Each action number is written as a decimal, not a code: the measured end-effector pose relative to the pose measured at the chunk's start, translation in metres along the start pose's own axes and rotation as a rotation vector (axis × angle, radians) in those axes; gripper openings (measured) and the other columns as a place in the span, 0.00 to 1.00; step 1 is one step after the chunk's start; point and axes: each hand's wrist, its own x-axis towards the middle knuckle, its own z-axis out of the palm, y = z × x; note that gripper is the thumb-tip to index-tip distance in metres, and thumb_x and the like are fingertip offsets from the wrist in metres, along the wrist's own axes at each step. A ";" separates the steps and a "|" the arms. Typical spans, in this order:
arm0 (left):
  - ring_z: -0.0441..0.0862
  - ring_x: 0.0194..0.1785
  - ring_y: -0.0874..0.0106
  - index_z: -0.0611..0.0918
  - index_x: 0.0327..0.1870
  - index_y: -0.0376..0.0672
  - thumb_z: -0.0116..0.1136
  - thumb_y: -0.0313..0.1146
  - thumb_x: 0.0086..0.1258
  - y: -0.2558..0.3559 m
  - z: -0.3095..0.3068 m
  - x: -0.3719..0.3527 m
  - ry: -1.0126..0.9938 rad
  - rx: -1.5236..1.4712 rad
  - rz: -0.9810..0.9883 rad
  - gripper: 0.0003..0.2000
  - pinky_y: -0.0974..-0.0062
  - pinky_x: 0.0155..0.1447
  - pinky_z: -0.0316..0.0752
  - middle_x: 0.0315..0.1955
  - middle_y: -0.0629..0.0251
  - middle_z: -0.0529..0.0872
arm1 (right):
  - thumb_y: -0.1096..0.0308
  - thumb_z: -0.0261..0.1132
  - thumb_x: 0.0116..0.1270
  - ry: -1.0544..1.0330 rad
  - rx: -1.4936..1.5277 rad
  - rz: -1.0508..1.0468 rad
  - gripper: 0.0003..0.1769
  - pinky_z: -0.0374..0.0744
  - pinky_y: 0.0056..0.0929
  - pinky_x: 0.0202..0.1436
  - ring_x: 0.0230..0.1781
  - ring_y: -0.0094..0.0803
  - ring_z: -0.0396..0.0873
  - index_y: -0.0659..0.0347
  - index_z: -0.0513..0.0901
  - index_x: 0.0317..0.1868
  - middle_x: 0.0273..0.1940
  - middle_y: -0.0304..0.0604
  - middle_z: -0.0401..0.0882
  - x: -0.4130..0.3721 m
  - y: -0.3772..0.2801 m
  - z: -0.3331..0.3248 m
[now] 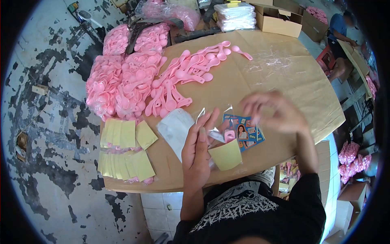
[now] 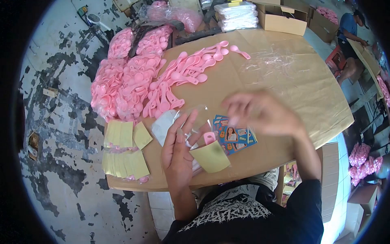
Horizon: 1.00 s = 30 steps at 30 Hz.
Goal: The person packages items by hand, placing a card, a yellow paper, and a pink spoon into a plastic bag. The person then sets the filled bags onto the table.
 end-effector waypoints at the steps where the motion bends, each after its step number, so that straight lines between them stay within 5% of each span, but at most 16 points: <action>1: 0.72 0.69 0.53 0.61 0.73 0.33 0.35 0.33 0.85 -0.002 0.001 0.000 0.020 0.031 0.005 0.21 0.61 0.71 0.70 0.71 0.43 0.67 | 0.70 0.68 0.69 -0.095 0.023 0.025 0.12 0.80 0.21 0.41 0.36 0.19 0.82 0.62 0.84 0.51 0.39 0.39 0.87 0.004 -0.005 0.018; 2: 0.72 0.70 0.54 0.60 0.73 0.33 0.35 0.33 0.85 -0.002 0.002 0.000 0.039 0.012 0.002 0.22 0.62 0.71 0.70 0.71 0.43 0.67 | 0.68 0.69 0.69 -0.189 0.046 0.048 0.12 0.79 0.19 0.38 0.33 0.17 0.82 0.63 0.84 0.49 0.37 0.38 0.87 0.007 -0.007 0.030; 5: 0.73 0.69 0.56 0.60 0.74 0.32 0.37 0.34 0.84 0.000 0.005 -0.002 0.082 -0.059 -0.022 0.22 0.63 0.68 0.73 0.70 0.42 0.67 | 0.68 0.69 0.70 -0.041 0.241 -0.029 0.09 0.79 0.17 0.35 0.33 0.16 0.82 0.63 0.85 0.47 0.36 0.39 0.87 0.010 0.008 0.051; 10: 0.78 0.64 0.59 0.69 0.69 0.28 0.41 0.36 0.84 -0.011 -0.008 -0.006 0.058 0.034 -0.188 0.21 0.65 0.65 0.77 0.65 0.41 0.74 | 0.71 0.69 0.69 0.024 0.323 -0.006 0.09 0.81 0.19 0.41 0.36 0.16 0.81 0.64 0.86 0.47 0.37 0.39 0.87 0.006 0.016 0.059; 13: 0.82 0.52 0.76 0.77 0.63 0.29 0.44 0.36 0.83 -0.013 0.001 -0.004 0.105 -0.043 -0.082 0.19 0.79 0.55 0.78 0.53 0.56 0.85 | 0.74 0.70 0.68 -0.046 0.344 0.006 0.09 0.81 0.22 0.46 0.39 0.19 0.83 0.67 0.85 0.46 0.39 0.40 0.87 0.005 0.013 0.053; 16: 0.81 0.50 0.79 0.76 0.64 0.30 0.45 0.37 0.83 -0.013 0.000 -0.007 0.103 0.026 -0.054 0.20 0.83 0.52 0.76 0.53 0.58 0.85 | 0.74 0.69 0.68 -0.034 0.376 0.107 0.08 0.81 0.21 0.47 0.40 0.18 0.82 0.67 0.86 0.46 0.39 0.40 0.87 0.004 0.011 0.054; 20: 0.81 0.58 0.67 0.75 0.63 0.27 0.43 0.35 0.83 -0.012 -0.002 -0.008 0.143 0.106 -0.121 0.19 0.71 0.62 0.77 0.56 0.52 0.83 | 0.73 0.69 0.69 -0.084 0.449 0.114 0.10 0.81 0.21 0.48 0.41 0.17 0.81 0.66 0.86 0.48 0.40 0.40 0.87 0.004 0.014 0.053; 30: 0.83 0.54 0.74 0.78 0.60 0.30 0.51 0.22 0.76 0.002 -0.024 -0.002 -0.079 0.281 -0.153 0.14 0.77 0.57 0.76 0.51 0.58 0.85 | 0.79 0.66 0.65 -0.011 0.297 -0.047 0.11 0.80 0.25 0.47 0.40 0.24 0.83 0.62 0.88 0.46 0.41 0.42 0.88 0.004 0.023 0.046</action>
